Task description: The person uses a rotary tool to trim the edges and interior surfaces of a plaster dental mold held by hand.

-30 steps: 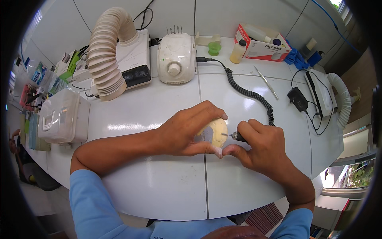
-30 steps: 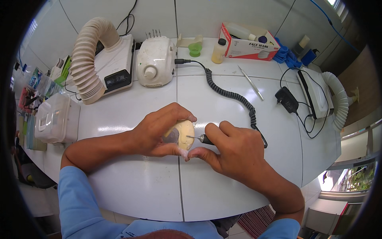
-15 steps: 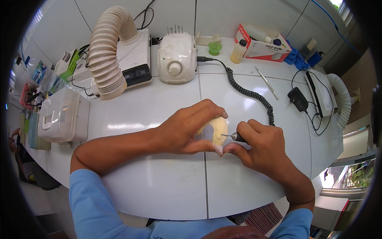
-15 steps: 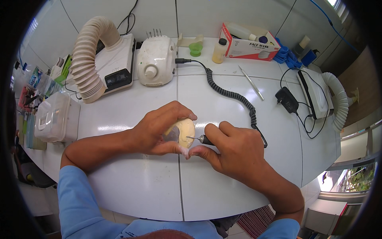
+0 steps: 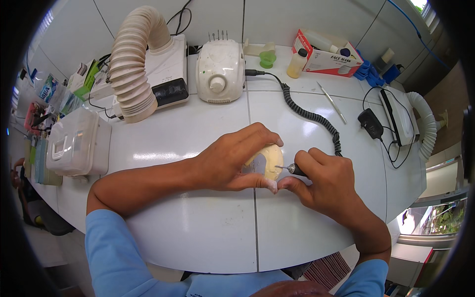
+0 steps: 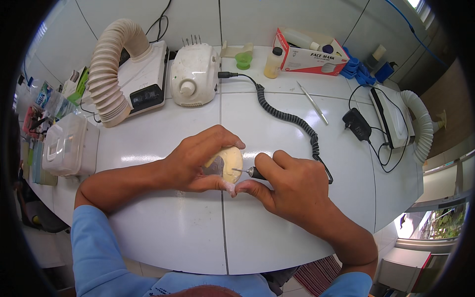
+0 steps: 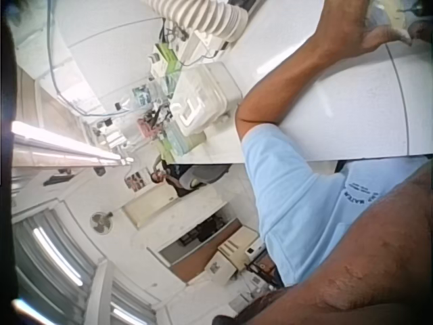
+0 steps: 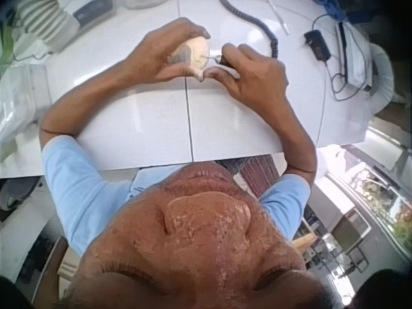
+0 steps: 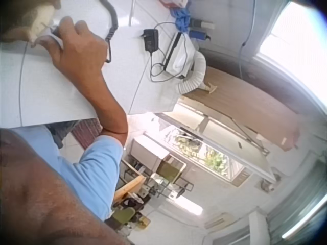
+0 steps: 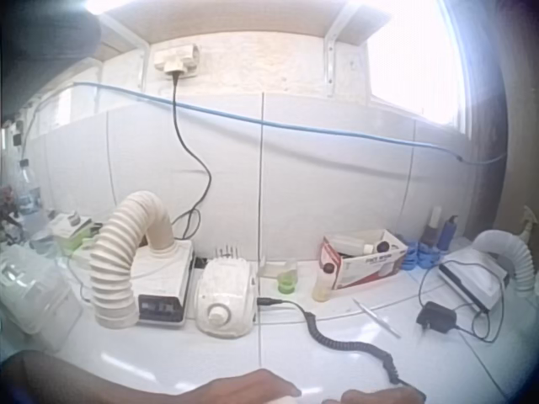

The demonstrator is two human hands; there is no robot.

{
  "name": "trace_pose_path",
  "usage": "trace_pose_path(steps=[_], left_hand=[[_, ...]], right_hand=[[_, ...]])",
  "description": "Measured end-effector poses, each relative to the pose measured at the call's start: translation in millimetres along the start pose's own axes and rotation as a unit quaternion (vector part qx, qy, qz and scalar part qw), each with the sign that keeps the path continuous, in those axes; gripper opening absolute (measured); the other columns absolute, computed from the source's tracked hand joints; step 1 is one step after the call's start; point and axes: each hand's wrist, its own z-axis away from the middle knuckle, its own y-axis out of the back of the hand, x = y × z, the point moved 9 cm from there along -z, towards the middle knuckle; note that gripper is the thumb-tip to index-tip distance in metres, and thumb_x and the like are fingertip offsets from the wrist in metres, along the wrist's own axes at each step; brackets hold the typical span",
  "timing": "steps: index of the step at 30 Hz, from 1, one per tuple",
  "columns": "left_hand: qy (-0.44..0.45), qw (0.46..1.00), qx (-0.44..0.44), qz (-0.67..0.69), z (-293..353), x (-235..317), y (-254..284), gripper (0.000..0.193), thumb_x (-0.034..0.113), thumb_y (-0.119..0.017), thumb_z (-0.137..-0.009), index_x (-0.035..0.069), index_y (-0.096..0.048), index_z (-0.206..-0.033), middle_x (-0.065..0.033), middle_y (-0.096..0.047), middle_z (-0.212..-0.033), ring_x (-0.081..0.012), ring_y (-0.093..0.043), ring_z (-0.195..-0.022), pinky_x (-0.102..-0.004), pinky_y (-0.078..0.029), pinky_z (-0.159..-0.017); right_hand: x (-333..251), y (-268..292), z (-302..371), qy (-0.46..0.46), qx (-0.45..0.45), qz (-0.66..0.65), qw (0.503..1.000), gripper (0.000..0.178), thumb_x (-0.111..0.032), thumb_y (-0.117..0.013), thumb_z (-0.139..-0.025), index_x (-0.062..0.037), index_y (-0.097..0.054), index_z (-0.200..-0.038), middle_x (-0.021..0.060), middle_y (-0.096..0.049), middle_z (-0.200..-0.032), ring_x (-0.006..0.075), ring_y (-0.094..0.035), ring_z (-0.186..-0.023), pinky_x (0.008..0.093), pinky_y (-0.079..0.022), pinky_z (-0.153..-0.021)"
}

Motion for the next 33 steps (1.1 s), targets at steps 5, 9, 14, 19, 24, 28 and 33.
trace_pose_path(steps=[5, 9, 14, 19, 24, 28, 33], left_hand=[[0.032, 0.999, -0.014, 0.012, 2, -3, -1, 0.079, 0.043, -0.099, -0.086, 0.0, -0.065, -0.142, -0.0167, -0.071, -0.128, -0.0342, -0.073, -0.114, -0.0428, -0.062, -0.096], [0.029, 0.999, -0.012, 0.014, 2, -4, -1, 0.079, 0.043, -0.101, -0.083, -0.001, -0.067, -0.14, -0.017, -0.073, -0.127, -0.034, -0.075, -0.112, -0.042, -0.063, -0.094], [0.002, 1.0, 0.011, 0.012, 1, -3, 0, 0.076, 0.046, -0.098, -0.087, 0.001, -0.066, -0.138, -0.016, -0.07, -0.117, -0.0339, -0.075, -0.1, -0.0424, -0.062, -0.084], [0.049, 0.998, -0.025, 0.009, 1, -5, -2, 0.08, 0.042, -0.102, -0.082, -0.002, -0.068, -0.139, -0.0172, -0.074, -0.124, -0.0334, -0.076, -0.11, -0.0417, -0.063, -0.092], [0.049, 0.998, -0.03, 0.006, 3, -6, -4, 0.08, 0.041, -0.102, -0.081, -0.002, -0.067, -0.139, -0.0173, -0.074, -0.123, -0.0335, -0.076, -0.109, -0.042, -0.064, -0.092], [0.044, 0.999, -0.03, 0.01, 4, -8, -5, 0.079, 0.041, -0.103, -0.081, -0.001, -0.068, -0.138, -0.017, -0.074, -0.123, -0.0336, -0.076, -0.109, -0.0417, -0.064, -0.091], [0.05, 0.998, -0.029, 0.007, 4, -9, -6, 0.078, 0.041, -0.103, -0.081, 0.0, -0.068, -0.137, -0.0161, -0.074, -0.122, -0.0334, -0.076, -0.107, -0.0416, -0.064, -0.09]], right_hand=[[0, 1, -1, 0.0, 0.0, 0.001, 1.0, 0.053, -0.065, -0.082, -0.095, -0.0132, -0.075, -0.1, 0.0025, -0.062, -0.074, 0.0211, -0.063, -0.051, 0.0366, -0.047, -0.047], [-2, 2, -1, 0.006, -0.003, -0.002, 1.0, 0.052, -0.064, -0.083, -0.095, -0.013, -0.075, -0.1, 0.0028, -0.062, -0.074, 0.0217, -0.063, -0.051, 0.0373, -0.048, -0.048], [-2, 0, -1, 0.008, -0.011, 0.003, 1.0, 0.051, -0.063, -0.083, -0.095, -0.013, -0.075, -0.1, 0.0029, -0.062, -0.074, 0.022, -0.063, -0.051, 0.0376, -0.047, -0.048], [-1, 2, -1, 0.004, -0.002, 0.011, 1.0, 0.051, -0.063, -0.083, -0.095, -0.0132, -0.075, -0.101, 0.0029, -0.062, -0.074, 0.022, -0.062, -0.051, 0.0377, -0.047, -0.048], [-1, 0, 0, 0.005, -0.014, 0.013, 1.0, 0.051, -0.063, -0.081, -0.096, -0.0131, -0.075, -0.104, 0.0032, -0.062, -0.075, 0.0223, -0.063, -0.052, 0.0379, -0.047, -0.048], [-3, 0, 0, 0.012, -0.023, 0.016, 1.0, 0.052, -0.064, -0.081, -0.096, -0.013, -0.074, -0.103, 0.0029, -0.061, -0.075, 0.0221, -0.063, -0.053, 0.0376, -0.047, -0.048], [-3, 0, 0, 0.015, -0.029, 0.02, 0.999, 0.051, -0.064, -0.08, -0.097, -0.0136, -0.073, -0.101, 0.0023, -0.059, -0.074, 0.022, -0.062, -0.052, 0.0378, -0.047, -0.048]])
